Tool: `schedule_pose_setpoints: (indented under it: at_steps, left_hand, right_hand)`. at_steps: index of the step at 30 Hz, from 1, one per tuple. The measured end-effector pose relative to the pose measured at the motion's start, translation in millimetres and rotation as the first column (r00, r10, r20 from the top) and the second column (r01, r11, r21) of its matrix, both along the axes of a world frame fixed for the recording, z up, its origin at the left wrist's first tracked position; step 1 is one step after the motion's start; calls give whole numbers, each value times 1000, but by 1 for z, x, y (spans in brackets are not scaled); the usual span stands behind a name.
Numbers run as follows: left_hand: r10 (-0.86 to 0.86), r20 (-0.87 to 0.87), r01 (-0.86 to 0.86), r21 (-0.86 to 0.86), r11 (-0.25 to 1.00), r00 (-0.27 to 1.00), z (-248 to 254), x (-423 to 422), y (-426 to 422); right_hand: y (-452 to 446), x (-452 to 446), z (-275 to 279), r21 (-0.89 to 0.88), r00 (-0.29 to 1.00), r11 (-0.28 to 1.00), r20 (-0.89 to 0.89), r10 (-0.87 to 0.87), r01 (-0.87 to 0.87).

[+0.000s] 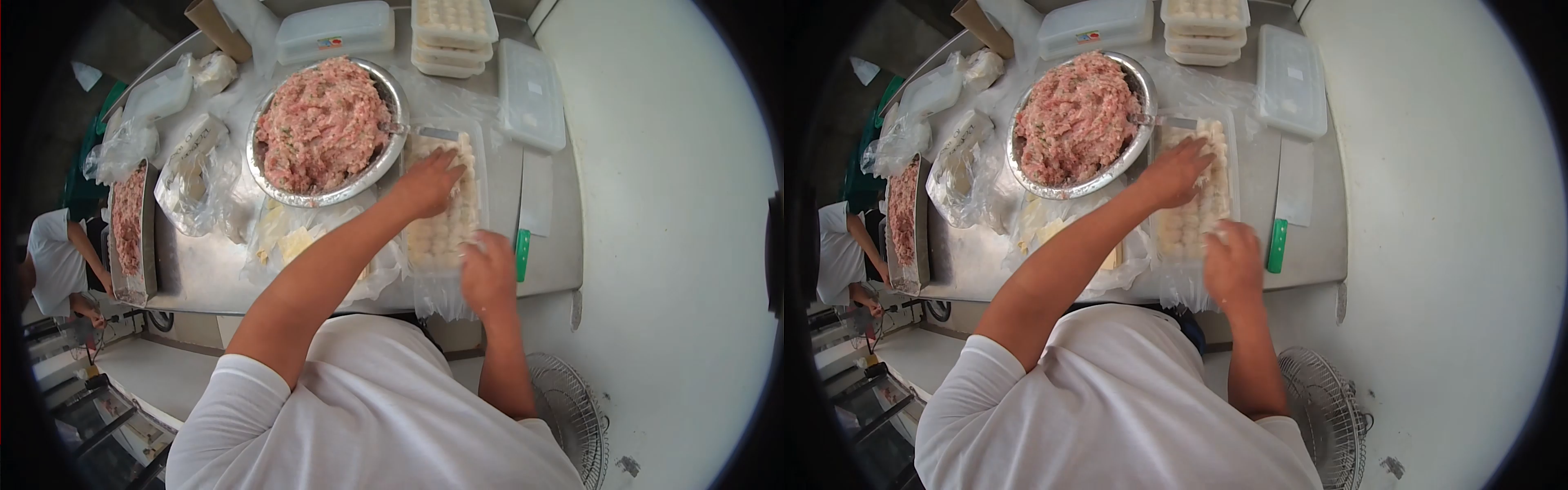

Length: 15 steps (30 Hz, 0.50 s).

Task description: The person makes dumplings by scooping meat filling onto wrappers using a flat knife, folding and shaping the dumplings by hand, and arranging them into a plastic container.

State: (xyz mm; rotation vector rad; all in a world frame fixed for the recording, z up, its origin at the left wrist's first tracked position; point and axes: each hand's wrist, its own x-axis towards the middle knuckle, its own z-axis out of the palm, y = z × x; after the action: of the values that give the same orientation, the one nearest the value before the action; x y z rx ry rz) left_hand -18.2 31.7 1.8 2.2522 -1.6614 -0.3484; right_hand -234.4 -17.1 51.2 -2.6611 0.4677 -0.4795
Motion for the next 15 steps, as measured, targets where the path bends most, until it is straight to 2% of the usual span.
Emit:
schedule_pose_setpoints:
  at_steps: [1, 2, 3, 4, 5, 6, 7, 8, 9, 11, 15]
  left_hand:
    - [-6, 25, 7, -37, 999, 1000, 2, 2, -2]
    - [-9, 57, 14, -80, 997, 998, 5, 7, -8]
    - [-17, 58, 22, -84, 996, 998, 2, 12, -16]
    - [76, 46, -68, -156, 985, 996, -3, 18, -22]
    - [168, 26, -158, -223, 962, 985, -8, 23, -27]
    - [167, 27, -157, -219, 963, 986, -5, 26, -31]
    - [228, 68, -219, -115, 969, 971, 0, 31, -37]
    - [281, 118, -282, -14, 959, 952, 6, 35, -42]
    - [276, 124, -276, -15, 961, 953, 8, 35, -44]
    - [342, 149, -362, 143, 921, 928, 13, 32, -52]
    - [391, 30, -393, 67, 917, 920, -4, 45, -58]
  right_hand:
    - [5, -1, 4, 117, 984, 978, 63, 165, -172]
    - [8, 0, 8, 112, 986, 980, 63, 157, -164]
    - [13, 0, 12, 194, 967, 956, -87, 241, -221]
    - [15, 0, 13, 286, 916, 921, -226, 332, -264]
    - [14, -2, 12, 288, 917, 922, -226, 329, -260]
    - [12, -5, 11, 318, 898, 931, -333, 288, -181]
    - [9, -4, 11, 334, 866, 937, -433, 251, -104]
    - [10, -2, 12, 332, 869, 937, -426, 251, -108]
    - [13, -2, 15, 319, 860, 942, -448, 244, -102]
    - [17, -4, 16, 296, 857, 951, -467, 221, -84]
    - [25, -12, 16, 288, 875, 951, -425, 233, -113]
